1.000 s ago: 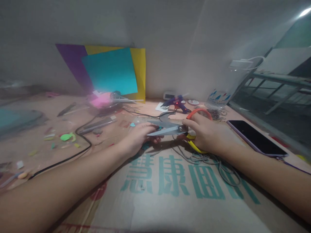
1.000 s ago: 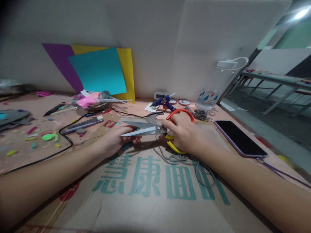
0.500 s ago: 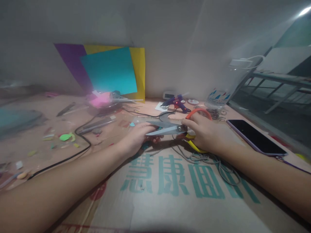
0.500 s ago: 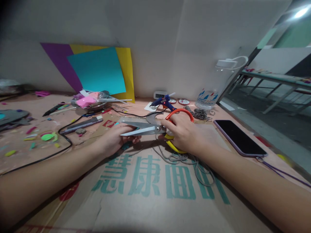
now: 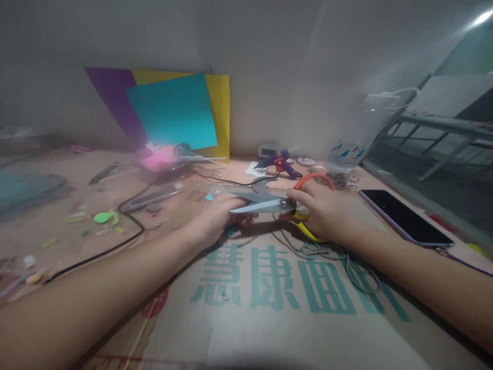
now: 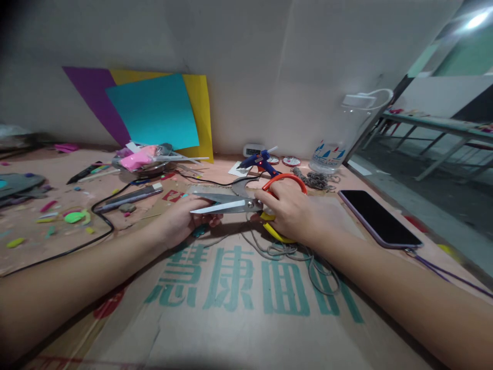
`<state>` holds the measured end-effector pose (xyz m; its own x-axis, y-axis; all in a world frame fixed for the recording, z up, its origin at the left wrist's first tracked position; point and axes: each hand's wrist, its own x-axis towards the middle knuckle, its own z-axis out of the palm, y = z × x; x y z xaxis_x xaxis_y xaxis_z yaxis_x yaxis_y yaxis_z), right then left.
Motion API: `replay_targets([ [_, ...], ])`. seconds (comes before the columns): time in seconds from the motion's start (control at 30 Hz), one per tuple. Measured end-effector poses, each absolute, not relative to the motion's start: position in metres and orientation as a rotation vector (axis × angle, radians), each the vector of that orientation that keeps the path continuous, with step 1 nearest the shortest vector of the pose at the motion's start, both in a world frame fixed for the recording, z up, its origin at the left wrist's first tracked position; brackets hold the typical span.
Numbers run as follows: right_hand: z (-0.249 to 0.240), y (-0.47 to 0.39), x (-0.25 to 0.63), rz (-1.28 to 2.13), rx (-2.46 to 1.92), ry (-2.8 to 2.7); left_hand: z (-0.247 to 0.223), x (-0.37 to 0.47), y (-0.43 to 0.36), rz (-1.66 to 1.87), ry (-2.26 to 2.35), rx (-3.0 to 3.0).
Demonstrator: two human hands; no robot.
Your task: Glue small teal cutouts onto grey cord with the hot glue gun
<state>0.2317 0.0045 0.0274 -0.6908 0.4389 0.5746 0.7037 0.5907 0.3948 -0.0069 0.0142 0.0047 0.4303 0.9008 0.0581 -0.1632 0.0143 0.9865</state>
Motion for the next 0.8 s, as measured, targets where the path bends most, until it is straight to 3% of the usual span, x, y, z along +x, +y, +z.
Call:
replay_targets([
  [0.8, 0.0257, 0.0057, 0.2363, -0.819, -0.884, -2.387, 0.0043, -0.0061, 0.0144, 0.964, 0.835, 1.114],
])
